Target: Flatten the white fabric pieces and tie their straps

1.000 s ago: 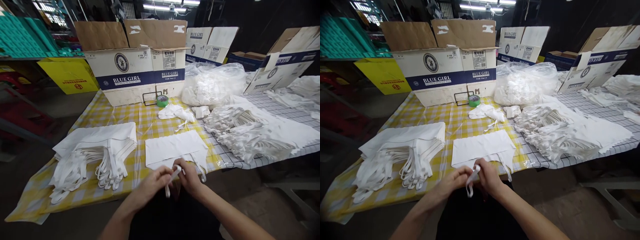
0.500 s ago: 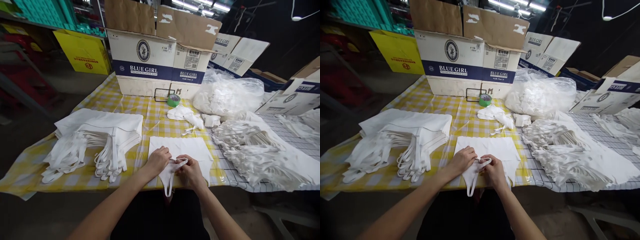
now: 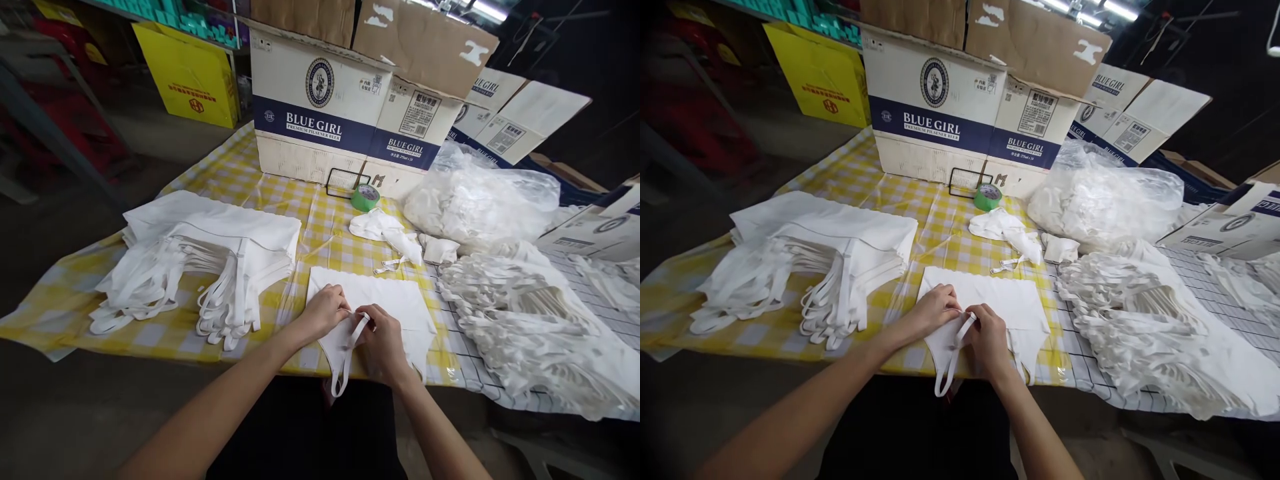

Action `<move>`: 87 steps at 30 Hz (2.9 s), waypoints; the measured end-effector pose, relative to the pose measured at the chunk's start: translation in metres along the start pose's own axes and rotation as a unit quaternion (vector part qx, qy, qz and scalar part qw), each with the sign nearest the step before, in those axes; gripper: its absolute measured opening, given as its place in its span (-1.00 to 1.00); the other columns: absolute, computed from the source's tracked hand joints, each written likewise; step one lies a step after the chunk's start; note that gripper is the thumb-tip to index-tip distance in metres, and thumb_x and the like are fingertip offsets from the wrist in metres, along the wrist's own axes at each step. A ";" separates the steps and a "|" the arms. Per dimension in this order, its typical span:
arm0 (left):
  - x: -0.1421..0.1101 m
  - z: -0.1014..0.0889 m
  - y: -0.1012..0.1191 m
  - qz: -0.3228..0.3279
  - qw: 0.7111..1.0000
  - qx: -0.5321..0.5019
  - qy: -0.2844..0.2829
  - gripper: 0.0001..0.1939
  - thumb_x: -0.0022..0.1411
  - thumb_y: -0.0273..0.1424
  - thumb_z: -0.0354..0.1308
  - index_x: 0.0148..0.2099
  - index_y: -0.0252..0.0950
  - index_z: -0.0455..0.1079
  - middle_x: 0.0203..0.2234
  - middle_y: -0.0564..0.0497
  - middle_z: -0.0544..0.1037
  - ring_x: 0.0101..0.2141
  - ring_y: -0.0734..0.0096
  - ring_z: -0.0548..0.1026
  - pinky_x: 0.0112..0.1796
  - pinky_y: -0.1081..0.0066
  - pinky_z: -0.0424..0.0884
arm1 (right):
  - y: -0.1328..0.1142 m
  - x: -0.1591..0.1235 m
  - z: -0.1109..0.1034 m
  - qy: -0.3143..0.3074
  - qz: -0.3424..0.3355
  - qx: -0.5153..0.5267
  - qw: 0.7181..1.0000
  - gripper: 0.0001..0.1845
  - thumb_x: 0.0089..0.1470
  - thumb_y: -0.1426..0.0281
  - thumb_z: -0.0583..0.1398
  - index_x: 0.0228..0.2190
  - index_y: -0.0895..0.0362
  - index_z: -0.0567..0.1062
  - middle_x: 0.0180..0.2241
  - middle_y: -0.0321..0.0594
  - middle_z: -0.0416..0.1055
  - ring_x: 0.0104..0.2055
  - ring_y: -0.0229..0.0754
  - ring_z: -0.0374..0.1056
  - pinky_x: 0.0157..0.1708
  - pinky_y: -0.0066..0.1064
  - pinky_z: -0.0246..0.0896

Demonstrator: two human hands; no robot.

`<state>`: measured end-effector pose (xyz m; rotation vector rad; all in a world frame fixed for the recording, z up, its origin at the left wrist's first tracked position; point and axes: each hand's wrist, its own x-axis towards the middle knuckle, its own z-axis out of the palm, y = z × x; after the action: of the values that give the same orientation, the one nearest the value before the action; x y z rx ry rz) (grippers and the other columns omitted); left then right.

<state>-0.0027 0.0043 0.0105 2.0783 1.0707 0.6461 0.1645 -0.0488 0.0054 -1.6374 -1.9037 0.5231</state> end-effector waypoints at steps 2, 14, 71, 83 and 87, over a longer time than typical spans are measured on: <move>0.001 0.002 -0.004 0.001 1.000 -0.007 0.001 -0.85 0.13 -0.44 0.10 -0.37 -0.26 0.50 -0.38 0.01 0.42 -0.25 0.35 0.34 -0.21 0.38 0.30 | 0.002 0.001 0.000 -0.002 -0.013 -0.020 1.000 -0.67 -0.13 0.60 0.01 -0.33 0.13 0.46 -0.39 -0.23 0.39 -0.45 -0.25 0.26 -0.40 -0.45 0.12; 0.003 0.003 -0.008 -0.020 0.999 -0.033 -0.009 -0.85 0.13 -0.42 0.08 -0.39 -0.26 0.48 -0.38 0.04 0.41 -0.27 0.39 0.34 -0.25 0.43 0.29 | 0.007 0.004 0.003 0.008 -0.057 -0.043 0.997 -0.67 -0.14 0.66 0.00 -0.37 0.13 0.44 -0.41 -0.27 0.37 -0.48 -0.30 0.23 -0.43 -0.51 0.10; -0.004 -0.033 -0.006 -0.067 0.994 0.018 0.087 -0.69 0.17 -0.40 -0.02 -0.05 -0.25 0.37 -0.18 -0.03 0.41 -0.23 0.37 0.41 -0.19 0.39 0.34 | 0.032 -0.117 -0.019 0.065 -0.270 -0.141 0.950 -0.54 0.06 0.55 0.02 0.01 0.05 0.32 -0.13 -0.09 0.38 -0.14 -0.09 0.31 -0.20 -0.24 0.26; 0.017 -0.039 -0.025 -0.288 0.928 0.192 0.136 -0.84 0.01 -0.31 0.14 -0.45 -0.31 0.30 -0.46 -0.11 0.45 -0.36 0.18 0.43 -0.41 0.37 0.22 | 0.135 0.066 -0.091 0.025 0.249 -0.067 0.966 -0.88 -0.20 0.35 0.21 -0.58 0.16 0.38 -0.58 -0.21 0.35 -0.48 -0.16 0.27 -0.48 -0.41 0.03; 0.020 -0.045 -0.025 -0.271 0.944 0.126 0.140 -0.80 -0.12 -0.47 0.12 -0.65 -0.27 0.15 -0.72 0.10 0.29 -0.55 0.37 0.35 -0.49 0.44 0.14 | 0.131 0.067 -0.090 0.015 0.233 0.024 0.972 -0.95 -0.23 0.44 0.15 -0.59 0.14 0.33 -0.64 -0.35 0.25 -0.56 -0.29 0.16 -0.56 -0.48 -0.05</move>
<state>-0.0352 0.0478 0.0221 1.7930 1.8844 0.5489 0.3162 0.0338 0.0029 -2.0541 -1.4664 0.7153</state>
